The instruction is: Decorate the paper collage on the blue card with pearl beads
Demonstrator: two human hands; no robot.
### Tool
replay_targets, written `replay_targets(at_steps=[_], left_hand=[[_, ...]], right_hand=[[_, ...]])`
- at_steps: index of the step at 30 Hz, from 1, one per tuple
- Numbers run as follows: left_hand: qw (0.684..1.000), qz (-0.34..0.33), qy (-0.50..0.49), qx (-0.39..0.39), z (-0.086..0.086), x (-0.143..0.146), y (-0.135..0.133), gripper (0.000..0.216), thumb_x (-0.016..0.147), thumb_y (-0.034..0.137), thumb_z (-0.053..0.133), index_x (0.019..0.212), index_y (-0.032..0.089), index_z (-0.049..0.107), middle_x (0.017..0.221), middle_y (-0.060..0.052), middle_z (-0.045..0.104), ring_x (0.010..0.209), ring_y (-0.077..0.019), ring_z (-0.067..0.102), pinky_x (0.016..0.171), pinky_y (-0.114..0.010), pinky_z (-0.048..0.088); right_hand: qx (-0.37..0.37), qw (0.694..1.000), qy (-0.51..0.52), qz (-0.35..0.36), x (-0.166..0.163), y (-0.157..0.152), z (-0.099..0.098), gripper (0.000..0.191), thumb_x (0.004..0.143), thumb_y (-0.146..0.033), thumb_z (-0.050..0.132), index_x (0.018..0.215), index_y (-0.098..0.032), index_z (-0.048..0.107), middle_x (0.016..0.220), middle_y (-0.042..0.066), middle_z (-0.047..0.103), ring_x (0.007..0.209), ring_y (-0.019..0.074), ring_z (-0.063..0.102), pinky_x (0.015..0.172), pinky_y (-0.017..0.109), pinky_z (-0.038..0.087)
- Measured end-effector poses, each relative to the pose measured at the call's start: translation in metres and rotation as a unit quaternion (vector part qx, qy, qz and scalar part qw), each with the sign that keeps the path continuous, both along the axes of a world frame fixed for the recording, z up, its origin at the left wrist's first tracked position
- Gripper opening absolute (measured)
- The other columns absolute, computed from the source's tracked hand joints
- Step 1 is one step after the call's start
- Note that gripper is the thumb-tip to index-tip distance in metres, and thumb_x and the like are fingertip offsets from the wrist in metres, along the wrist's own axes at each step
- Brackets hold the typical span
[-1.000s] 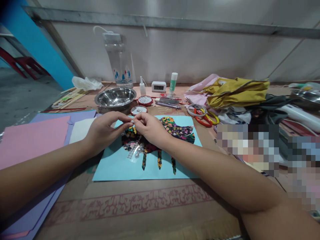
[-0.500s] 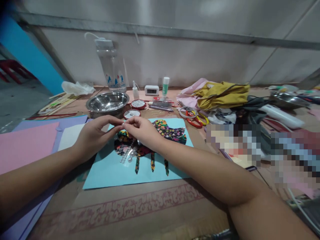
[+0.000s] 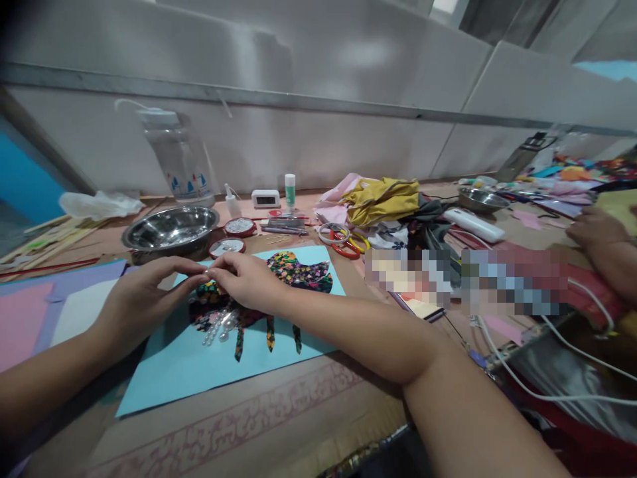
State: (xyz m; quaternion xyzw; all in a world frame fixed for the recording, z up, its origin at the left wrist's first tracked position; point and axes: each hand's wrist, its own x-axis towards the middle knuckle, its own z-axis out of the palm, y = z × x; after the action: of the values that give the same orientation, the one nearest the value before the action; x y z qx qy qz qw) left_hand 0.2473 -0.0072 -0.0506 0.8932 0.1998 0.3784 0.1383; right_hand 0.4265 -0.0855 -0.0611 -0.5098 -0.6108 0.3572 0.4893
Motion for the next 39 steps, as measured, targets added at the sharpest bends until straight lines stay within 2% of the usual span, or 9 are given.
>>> replay_targets(at_steps=[4, 10, 19, 28, 32, 35, 39], left_hand=[[1.000, 0.004, 0.010, 0.009, 0.003, 0.000, -0.003, 0.023, 0.090, 0.045, 0.062, 0.093, 0.023, 0.070, 0.087, -0.003, 0.075, 0.079, -0.0199, 0.069, 0.076, -0.033, 0.053], [1.000, 0.001, 0.007, 0.000, 0.003, 0.001, -0.004, 0.018, 0.091, 0.038, 0.063, 0.094, 0.021, 0.070, 0.089, -0.004, 0.075, 0.082, -0.0186, 0.069, 0.077, -0.032, 0.052], [0.999, 0.005, -0.005, -0.054, 0.004, 0.002, -0.005, 0.020, 0.091, 0.038, 0.063, 0.095, 0.021, 0.072, 0.093, -0.005, 0.077, 0.086, -0.0205, 0.070, 0.080, -0.034, 0.053], [0.995, 0.024, 0.006, -0.098, 0.002, 0.002, -0.006, 0.028, 0.092, 0.046, 0.061, 0.103, 0.024, 0.074, 0.103, -0.004, 0.077, 0.095, -0.0228, 0.071, 0.087, -0.036, 0.054], [0.993, 0.018, 0.005, -0.113, 0.002, 0.002, -0.005, 0.028, 0.089, 0.047, 0.064, 0.103, 0.025, 0.076, 0.102, -0.004, 0.078, 0.092, -0.0228, 0.072, 0.084, -0.036, 0.055], [0.989, 0.028, 0.006, -0.145, 0.004, 0.003, -0.006, 0.029, 0.088, 0.048, 0.064, 0.101, 0.025, 0.076, 0.101, -0.004, 0.078, 0.092, -0.0236, 0.072, 0.084, -0.036, 0.055], [0.974, 0.013, -0.005, -0.228, 0.007, 0.004, -0.005, 0.030, 0.087, 0.048, 0.066, 0.100, 0.024, 0.077, 0.100, -0.004, 0.079, 0.091, -0.0235, 0.073, 0.082, -0.036, 0.057]], right_hand=[[0.010, 1.000, -0.028, -0.011, -0.001, -0.004, 0.007, 0.019, 0.091, -0.037, 0.054, 0.084, -0.020, 0.058, 0.064, -0.004, 0.050, 0.061, 0.0126, 0.046, 0.056, 0.024, 0.034], [0.022, 1.000, -0.001, -0.001, -0.002, -0.004, 0.007, 0.019, 0.090, -0.036, 0.054, 0.082, -0.019, 0.055, 0.068, -0.003, 0.050, 0.064, 0.0126, 0.046, 0.060, 0.025, 0.035], [0.026, 1.000, 0.005, -0.012, -0.004, -0.005, 0.011, 0.018, 0.089, -0.034, 0.053, 0.081, -0.019, 0.054, 0.070, -0.004, 0.047, 0.066, 0.0118, 0.044, 0.062, 0.025, 0.034], [0.056, 0.993, -0.084, -0.059, -0.004, -0.006, 0.011, 0.015, 0.091, -0.031, 0.052, 0.085, -0.019, 0.059, 0.076, -0.002, 0.059, 0.072, 0.0140, 0.052, 0.068, 0.027, 0.039], [0.068, 0.990, -0.107, -0.066, -0.005, -0.008, 0.013, 0.015, 0.091, -0.031, 0.053, 0.084, -0.019, 0.059, 0.075, -0.001, 0.060, 0.072, 0.0144, 0.054, 0.067, 0.026, 0.039], [0.067, 0.990, -0.107, -0.064, -0.005, -0.008, 0.013, 0.014, 0.091, -0.029, 0.053, 0.084, -0.019, 0.059, 0.075, -0.001, 0.060, 0.071, 0.0138, 0.054, 0.067, 0.026, 0.039], [0.066, 0.993, -0.083, -0.060, -0.003, -0.007, 0.013, 0.014, 0.091, -0.030, 0.053, 0.086, -0.019, 0.060, 0.077, -0.002, 0.060, 0.072, 0.0134, 0.055, 0.067, 0.026, 0.040]])
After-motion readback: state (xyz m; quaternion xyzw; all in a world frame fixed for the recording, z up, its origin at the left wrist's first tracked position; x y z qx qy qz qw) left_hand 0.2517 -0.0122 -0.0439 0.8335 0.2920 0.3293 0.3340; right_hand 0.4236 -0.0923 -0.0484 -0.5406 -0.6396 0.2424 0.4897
